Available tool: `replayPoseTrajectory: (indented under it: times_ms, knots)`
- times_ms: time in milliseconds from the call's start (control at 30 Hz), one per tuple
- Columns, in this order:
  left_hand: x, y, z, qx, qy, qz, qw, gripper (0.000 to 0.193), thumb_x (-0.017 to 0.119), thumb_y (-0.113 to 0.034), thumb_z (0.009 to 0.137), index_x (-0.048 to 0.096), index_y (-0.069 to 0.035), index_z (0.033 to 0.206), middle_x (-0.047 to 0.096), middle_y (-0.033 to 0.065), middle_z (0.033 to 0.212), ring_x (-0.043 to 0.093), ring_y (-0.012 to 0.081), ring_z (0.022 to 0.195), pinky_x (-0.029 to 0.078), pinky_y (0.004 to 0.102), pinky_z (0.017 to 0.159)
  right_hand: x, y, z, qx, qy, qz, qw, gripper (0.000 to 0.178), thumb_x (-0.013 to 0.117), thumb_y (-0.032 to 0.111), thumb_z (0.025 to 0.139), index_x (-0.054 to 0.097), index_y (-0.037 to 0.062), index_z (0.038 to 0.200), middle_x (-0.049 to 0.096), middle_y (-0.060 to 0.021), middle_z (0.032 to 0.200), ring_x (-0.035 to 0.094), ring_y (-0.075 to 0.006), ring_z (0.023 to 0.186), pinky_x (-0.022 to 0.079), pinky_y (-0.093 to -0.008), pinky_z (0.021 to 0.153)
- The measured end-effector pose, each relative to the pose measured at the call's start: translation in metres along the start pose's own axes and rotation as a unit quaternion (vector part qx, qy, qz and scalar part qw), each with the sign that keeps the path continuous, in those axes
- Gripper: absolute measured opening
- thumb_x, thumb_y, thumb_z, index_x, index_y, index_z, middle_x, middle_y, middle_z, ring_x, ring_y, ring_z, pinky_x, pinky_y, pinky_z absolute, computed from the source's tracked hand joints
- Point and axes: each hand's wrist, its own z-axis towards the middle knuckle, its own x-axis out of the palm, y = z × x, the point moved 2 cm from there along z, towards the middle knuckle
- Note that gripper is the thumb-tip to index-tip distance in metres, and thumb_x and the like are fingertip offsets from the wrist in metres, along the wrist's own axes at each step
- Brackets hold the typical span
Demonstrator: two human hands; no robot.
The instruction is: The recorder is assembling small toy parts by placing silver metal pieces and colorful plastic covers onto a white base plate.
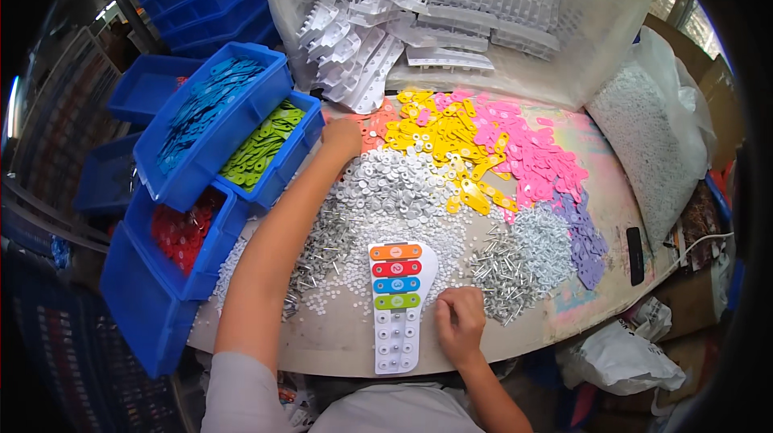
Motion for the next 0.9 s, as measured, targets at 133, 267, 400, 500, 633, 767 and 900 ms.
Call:
replayPoseTrajectory:
  times_ms: [133,267,400,500,633,767,900]
  knots:
    - [0.009,-0.004,-0.05,0.031,-0.095,-0.043,0.994,0.029,0.063,-0.015,0.093,0.07,0.003,0.115,0.075,0.0213,0.113,0.075,0.0361,0.105,0.061,0.0493,0.082,-0.002,0.001,0.0,0.001,0.014,0.0,1.0,0.007,0.07,-0.004,0.086,0.066,0.0018,0.087,0.068,-0.0116,0.089,0.06,-0.0297,0.086,0.048,-0.0389,0.079]
    - [0.008,0.012,-0.094,0.059,-0.046,-0.059,0.995,0.026,0.057,-0.019,0.099,0.068,-0.005,0.118,0.074,0.0206,0.111,0.071,0.0411,0.102,0.056,0.0532,0.086,-0.001,-0.002,-0.001,0.007,0.016,0.014,1.0,0.007,0.07,-0.004,0.086,0.066,0.0018,0.087,0.068,-0.0116,0.089,0.06,-0.0296,0.086,0.048,-0.039,0.079]
    - [-0.008,0.029,-0.124,0.055,-0.065,-0.145,0.986,0.027,0.058,-0.013,0.098,0.07,-0.01,0.122,0.073,0.0143,0.115,0.069,0.0403,0.103,0.055,0.0516,0.086,-0.003,0.001,-0.001,0.002,0.008,0.008,1.0,0.008,0.071,-0.003,0.085,0.066,0.002,0.089,0.067,-0.0115,0.089,0.06,-0.0315,0.087,0.048,-0.0405,0.08]
    - [0.002,0.041,-0.124,0.086,-0.224,-0.183,0.954,0.027,0.063,-0.011,0.097,0.072,-0.009,0.123,0.071,0.0122,0.116,0.068,0.0375,0.106,0.054,0.0472,0.091,-0.014,0.006,0.011,-0.013,0.007,-0.022,1.0,0.008,0.071,-0.002,0.086,0.066,0.0019,0.091,0.067,-0.0118,0.09,0.06,-0.032,0.088,0.047,-0.0418,0.083]
    - [0.013,0.043,-0.12,0.127,-0.216,-0.217,0.943,0.026,0.07,-0.019,0.097,0.073,-0.008,0.12,0.07,0.0107,0.114,0.067,0.0319,0.107,0.053,0.0424,0.093,-0.03,-0.009,0.061,-0.031,0.017,-0.132,0.991,0.018,0.072,0.005,0.088,0.067,0.0029,0.105,0.068,-0.0146,0.102,0.061,-0.0356,0.1,0.045,-0.0462,0.091]
    - [0.018,0.025,-0.11,0.116,-0.201,-0.208,0.95,0.024,0.07,-0.022,0.098,0.074,-0.007,0.116,0.07,0.0111,0.114,0.067,0.0308,0.106,0.053,0.041,0.091,-0.038,-0.047,0.114,-0.051,0.035,-0.24,0.969,0.02,0.072,0.011,0.09,0.069,0.0044,0.109,0.068,-0.0142,0.104,0.06,-0.0351,0.107,0.045,-0.0477,0.095]
    - [0.012,0.022,-0.097,0.052,-0.152,-0.28,0.947,0.024,0.075,-0.026,0.094,0.077,-0.003,0.103,0.073,0.0124,0.093,0.07,0.0287,0.09,0.055,0.0407,0.08,-0.024,-0.075,0.147,-0.026,0.097,-0.293,0.951,0.021,0.074,0.012,0.089,0.07,0.004,0.108,0.069,-0.0135,0.103,0.061,-0.0341,0.105,0.047,-0.0481,0.092]
